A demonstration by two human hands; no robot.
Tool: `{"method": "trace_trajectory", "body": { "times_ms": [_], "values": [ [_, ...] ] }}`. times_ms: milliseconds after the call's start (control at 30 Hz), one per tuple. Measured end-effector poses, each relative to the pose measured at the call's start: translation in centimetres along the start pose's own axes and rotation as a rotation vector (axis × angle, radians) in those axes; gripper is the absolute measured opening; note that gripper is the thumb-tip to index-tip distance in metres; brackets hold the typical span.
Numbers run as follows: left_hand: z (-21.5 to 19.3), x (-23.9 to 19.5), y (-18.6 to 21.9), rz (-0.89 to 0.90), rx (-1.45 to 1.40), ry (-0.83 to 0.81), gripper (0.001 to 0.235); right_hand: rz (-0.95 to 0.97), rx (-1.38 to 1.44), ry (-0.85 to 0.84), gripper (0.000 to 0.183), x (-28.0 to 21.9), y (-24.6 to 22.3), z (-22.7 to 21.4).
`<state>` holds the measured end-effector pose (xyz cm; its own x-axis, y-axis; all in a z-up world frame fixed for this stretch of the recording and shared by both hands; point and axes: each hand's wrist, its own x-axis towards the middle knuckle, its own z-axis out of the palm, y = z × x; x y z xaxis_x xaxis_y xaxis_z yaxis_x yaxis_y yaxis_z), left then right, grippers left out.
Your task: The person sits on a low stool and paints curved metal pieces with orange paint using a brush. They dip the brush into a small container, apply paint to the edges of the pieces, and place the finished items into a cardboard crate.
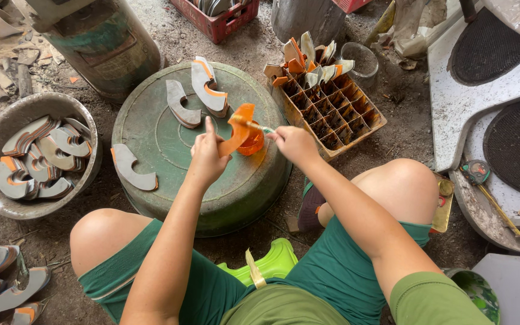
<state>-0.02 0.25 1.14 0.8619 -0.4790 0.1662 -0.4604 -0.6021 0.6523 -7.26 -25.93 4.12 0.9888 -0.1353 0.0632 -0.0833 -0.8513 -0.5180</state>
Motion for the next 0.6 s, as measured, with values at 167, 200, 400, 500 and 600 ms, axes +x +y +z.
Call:
{"method": "trace_trajectory", "body": {
  "times_ms": [167, 200, 400, 500, 600],
  "values": [
    [-0.9, -0.2, 1.2, 0.027, 0.022, -0.061, 0.106, 0.013, -0.011, -0.071, 0.036, 0.3, 0.6, -0.4],
    [-1.3, -0.3, 1.2, 0.029, 0.020, -0.054, 0.103, -0.068, -0.007, 0.008, 0.035, 0.1, 0.5, -0.2],
    [-1.4, -0.6, 1.4, 0.022, -0.014, -0.025, 0.073, 0.069, 0.097, 0.070, 0.032, 0.5, 1.6, 0.3],
    [-1.3, -0.4, 1.3, -0.080, 0.003, -0.036, 0.069, 0.197, 0.062, 0.023, 0.042, 0.7, 2.4, 0.7],
    [-1.5, 0.0, 0.9, -0.125, -0.050, 0.067, 0.069, 0.243, 0.111, -0.045, 0.042, 0.2, 2.4, 1.7]
  ]
}}
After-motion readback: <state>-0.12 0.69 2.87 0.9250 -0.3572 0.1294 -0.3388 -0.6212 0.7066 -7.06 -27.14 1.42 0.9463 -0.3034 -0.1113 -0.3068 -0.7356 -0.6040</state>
